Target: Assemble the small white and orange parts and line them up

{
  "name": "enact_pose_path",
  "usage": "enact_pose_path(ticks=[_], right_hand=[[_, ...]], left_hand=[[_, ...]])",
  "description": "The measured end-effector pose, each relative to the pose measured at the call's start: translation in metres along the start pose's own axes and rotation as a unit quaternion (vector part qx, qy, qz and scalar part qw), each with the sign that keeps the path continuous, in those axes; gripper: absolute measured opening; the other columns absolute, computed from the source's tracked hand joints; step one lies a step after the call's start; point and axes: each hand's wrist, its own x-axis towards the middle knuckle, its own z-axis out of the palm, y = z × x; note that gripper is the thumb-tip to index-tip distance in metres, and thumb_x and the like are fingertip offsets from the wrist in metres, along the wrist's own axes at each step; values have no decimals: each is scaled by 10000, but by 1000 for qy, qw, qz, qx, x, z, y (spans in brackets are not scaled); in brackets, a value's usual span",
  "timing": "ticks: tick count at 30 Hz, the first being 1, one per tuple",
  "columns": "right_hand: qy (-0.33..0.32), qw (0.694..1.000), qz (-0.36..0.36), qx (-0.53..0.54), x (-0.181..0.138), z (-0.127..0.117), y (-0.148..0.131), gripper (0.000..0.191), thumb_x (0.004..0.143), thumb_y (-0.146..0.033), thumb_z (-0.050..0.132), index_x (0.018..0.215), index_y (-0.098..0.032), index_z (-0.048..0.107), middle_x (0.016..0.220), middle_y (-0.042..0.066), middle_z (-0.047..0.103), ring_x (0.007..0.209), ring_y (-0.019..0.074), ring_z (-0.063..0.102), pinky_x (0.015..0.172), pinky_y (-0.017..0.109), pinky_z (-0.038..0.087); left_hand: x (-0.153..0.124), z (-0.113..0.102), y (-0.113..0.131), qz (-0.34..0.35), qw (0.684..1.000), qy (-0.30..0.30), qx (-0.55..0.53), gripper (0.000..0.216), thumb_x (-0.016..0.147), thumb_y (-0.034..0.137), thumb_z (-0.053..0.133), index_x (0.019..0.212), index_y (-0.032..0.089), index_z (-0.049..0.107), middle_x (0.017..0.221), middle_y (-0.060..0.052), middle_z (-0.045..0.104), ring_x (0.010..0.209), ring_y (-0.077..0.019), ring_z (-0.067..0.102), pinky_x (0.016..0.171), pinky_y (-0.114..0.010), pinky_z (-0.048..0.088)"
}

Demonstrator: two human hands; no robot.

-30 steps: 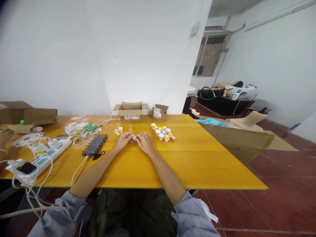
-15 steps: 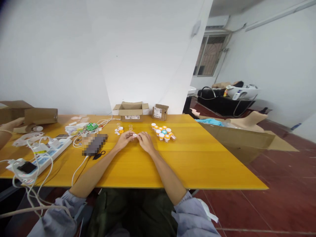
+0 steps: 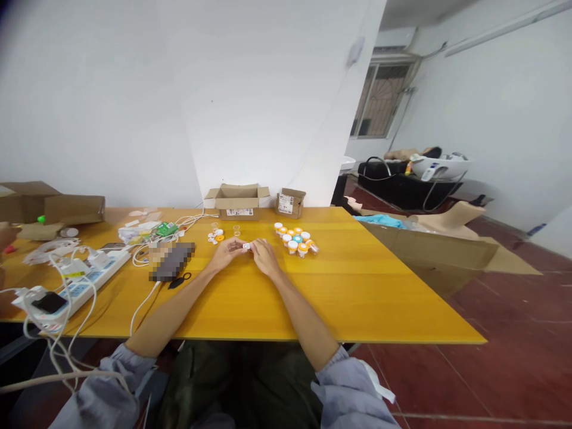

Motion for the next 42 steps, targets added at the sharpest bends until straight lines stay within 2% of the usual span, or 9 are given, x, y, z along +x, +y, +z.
enact_pose_path(ticks=[4,13,16,21,26,33,36,39,42], right_hand=[[-1,1000,-3,-11,0,-1,-2,325,1023,-274,395,723,-251,516,806,30,609,808,210,532,767,317,413],[14,999,6,35,-1,-2,-6,390,1040,-288,331,696,-252,510,784,27,623,811,212,546,795,322,426],[19,999,1,41,-2,-4,-8,406,1043,-294,321,694,-251,526,775,22,632,811,206,560,808,321,429],[28,999,-5,33,-2,-6,-9,399,1039,-310,343,708,-253,558,779,23,644,809,205,574,816,319,434],[18,1000,0,8,-2,-4,-8,353,1020,-326,416,717,-250,579,802,33,643,835,208,576,817,323,432],[22,999,-19,20,-3,1,-5,275,999,-313,476,782,-241,630,828,34,659,839,203,573,801,328,435],[20,999,-19,22,-3,0,-5,253,996,-299,488,806,-239,645,847,39,665,851,209,575,811,335,433],[20,999,-36,13,-3,-1,-6,215,990,-288,508,848,-246,664,881,45,670,875,218,574,824,344,431],[19,999,-51,-3,-4,-2,-7,187,982,-280,529,873,-252,679,908,49,668,893,225,568,832,351,427]], left_hand=[[0,0,-1,1,1000,-4,3,320,696,411,844,874,174,723,895,-64,776,888,-213,722,893,-379,561],[0,3,3,4,1000,0,5,235,739,357,793,872,182,711,904,-52,771,883,-201,714,902,-363,546],[2,2,1,9,999,30,23,187,748,324,768,863,189,709,885,-41,761,859,-195,702,887,-351,542],[5,-5,-10,18,986,116,115,81,743,264,751,790,210,715,784,-18,722,777,-193,657,822,-340,529],[5,-12,-24,21,972,141,188,95,660,201,801,688,235,717,679,-16,659,783,-231,609,844,-374,500],[5,-11,-23,34,967,157,198,108,688,193,790,773,247,750,794,-43,675,911,-266,617,942,-408,477],[4,-8,-14,46,971,147,185,45,771,276,748,756,236,734,802,-40,691,899,-248,629,938,-384,481],[2,-5,-5,29,983,94,154,223,871,404,648,779,217,727,760,-15,704,810,-215,641,839,-336,511],[1,-1,-1,11,993,45,108,301,872,470,639,792,195,727,752,-6,716,784,-201,657,796,-312,522]])
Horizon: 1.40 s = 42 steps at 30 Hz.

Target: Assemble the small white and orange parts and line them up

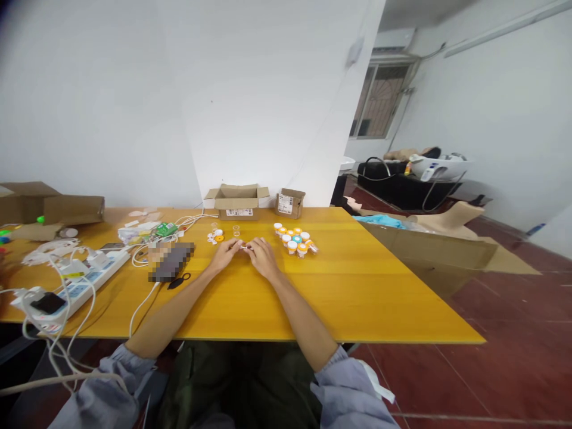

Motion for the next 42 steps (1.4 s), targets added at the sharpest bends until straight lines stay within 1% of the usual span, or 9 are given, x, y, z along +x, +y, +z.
enact_pose_path(ticks=[4,8,15,19,24,28,32,38,42], right_hand=[[1,1000,1,-1,0,0,1,180,978,-263,532,888,-257,688,913,49,672,900,229,568,833,353,428],[1,1000,17,22,2,2,1,189,983,-261,520,888,-255,683,914,46,687,901,223,579,830,343,434],[-4,998,30,51,2,1,-1,265,1016,-268,435,859,-248,648,884,31,693,868,202,600,809,314,443],[-4,999,36,39,1,0,0,298,1022,-281,407,801,-252,604,853,31,680,847,203,594,784,307,440],[-28,998,62,0,1,-1,0,322,1028,-271,381,754,-249,549,818,36,668,823,205,594,762,299,420],[-50,995,84,-29,1,0,-2,310,1029,-265,382,772,-243,554,834,36,680,819,196,601,754,288,399],[-58,992,101,-42,2,0,-3,294,1023,-263,403,778,-237,563,855,39,698,848,192,623,775,282,390],[-47,995,93,12,3,-3,-1,346,1029,-294,379,735,-240,553,785,22,691,771,182,621,738,272,398],[-34,995,79,42,2,-5,-1,360,1027,-325,375,722,-243,548,764,15,683,747,179,608,713,268,407]], left_hand=[[0,2,-1,-12,998,-28,-52,287,810,470,720,812,184,736,797,-27,746,809,-198,684,816,-317,537],[1,1,-2,-22,996,-22,-80,276,752,444,786,838,186,740,856,-48,769,845,-201,705,838,-325,551],[0,2,5,-27,994,-9,-107,317,706,446,829,858,182,742,891,-60,780,882,-211,718,872,-353,563],[-2,4,9,-32,992,-22,-122,354,689,450,847,890,176,750,916,-68,786,894,-211,719,897,-362,560],[-3,3,7,-30,989,-47,-140,399,677,474,855,913,167,756,939,-77,790,906,-219,723,912,-380,560],[-3,4,3,-27,988,-60,-141,434,662,486,863,930,162,753,950,-73,785,921,-216,716,929,-383,548],[0,6,-2,-27,988,-57,-139,443,636,495,872,910,169,749,929,-61,780,903,-209,710,933,-383,540],[0,7,-2,-18,992,-62,-112,386,655,477,853,860,175,728,852,-48,769,869,-208,708,893,-371,544],[0,5,0,-7,997,-54,-63,294,717,405,806,888,181,723,874,-41,768,845,-195,702,848,-344,549]])
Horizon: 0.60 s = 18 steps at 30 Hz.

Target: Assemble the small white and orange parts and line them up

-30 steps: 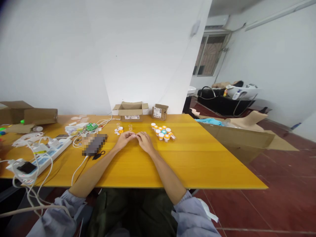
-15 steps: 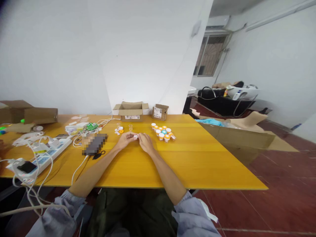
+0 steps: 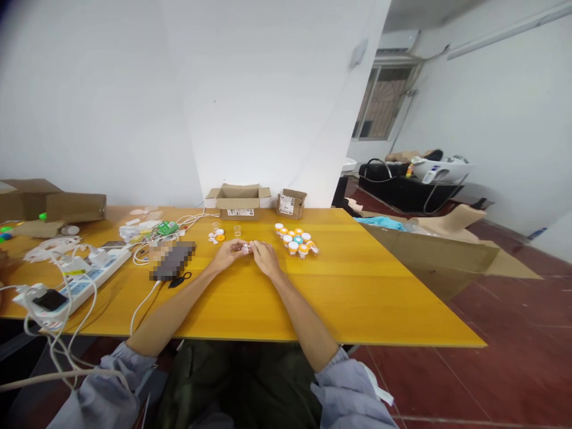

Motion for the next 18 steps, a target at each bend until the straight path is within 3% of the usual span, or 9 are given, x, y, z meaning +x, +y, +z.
enact_pose_path(ticks=[9,18], right_hand=[[4,999,-17,-33,-2,3,-5,184,964,-279,550,809,-236,639,843,18,708,848,181,616,797,283,415],[-49,995,-30,-79,-6,-2,-16,63,869,-193,703,844,-229,658,850,19,702,887,188,614,803,291,396]], left_hand=[[3,-18,-7,36,975,125,179,64,827,231,664,825,199,720,781,-13,731,781,-177,674,789,-317,558],[3,-18,-11,33,958,108,264,109,818,136,645,796,214,719,774,-20,728,776,-186,680,783,-323,566]])
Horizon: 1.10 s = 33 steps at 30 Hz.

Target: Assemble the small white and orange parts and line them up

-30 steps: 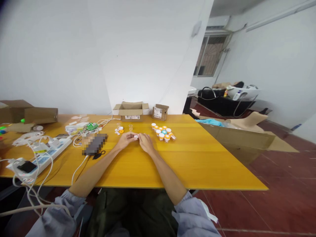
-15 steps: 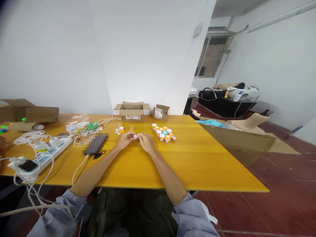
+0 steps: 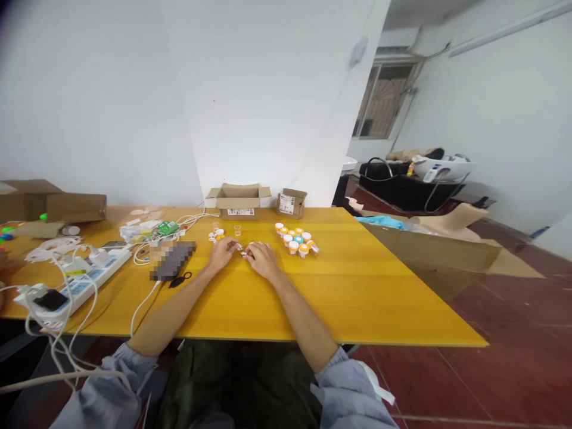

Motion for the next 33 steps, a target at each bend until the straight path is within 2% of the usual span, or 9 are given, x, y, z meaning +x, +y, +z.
enact_pose_path(ticks=[4,8,13,16,19,26,33], right_hand=[[12,1000,2,-13,1,2,2,55,869,-210,706,851,-231,659,850,18,696,872,191,609,798,297,401],[55,998,0,-12,2,5,8,69,919,-216,614,880,-235,667,873,34,689,887,208,594,815,320,418],[109,994,-1,-15,2,11,18,166,912,-185,565,1002,-238,694,1028,77,679,980,245,584,906,375,449],[103,995,-1,-6,2,16,22,265,890,-169,587,1117,-255,691,1167,89,657,1062,255,576,966,397,453],[72,997,7,-7,3,20,25,299,880,-158,604,1139,-275,699,1226,87,642,1103,254,577,990,402,457],[56,998,29,-3,4,18,24,220,883,-139,603,1022,-261,723,1072,65,684,990,213,626,918,340,483],[65,997,48,4,3,14,22,192,862,-122,620,971,-245,718,1021,58,691,962,206,640,885,319,492]], left_hand=[[-1,1,0,6,999,-11,32,112,841,150,635,839,216,725,815,-29,733,830,-198,681,835,-347,562],[-3,1,1,20,998,1,59,106,848,162,655,883,229,728,850,-32,720,903,-214,671,902,-374,546],[-7,0,7,38,997,1,72,101,843,273,715,938,242,726,926,-42,661,981,-232,639,943,-380,526],[-10,0,10,56,995,-23,79,180,819,324,749,978,246,719,982,-45,621,1016,-238,612,957,-384,514],[-12,1,10,77,992,-53,84,182,814,327,755,976,252,718,972,-42,593,1014,-241,594,961,-391,503],[-10,3,4,82,988,-96,85,139,891,345,665,944,241,740,928,-48,598,960,-234,603,937,-384,503],[-8,7,-1,89,984,-90,129,239,962,313,552,1130,251,711,1134,-81,653,1090,-244,595,1011,-404,478]])
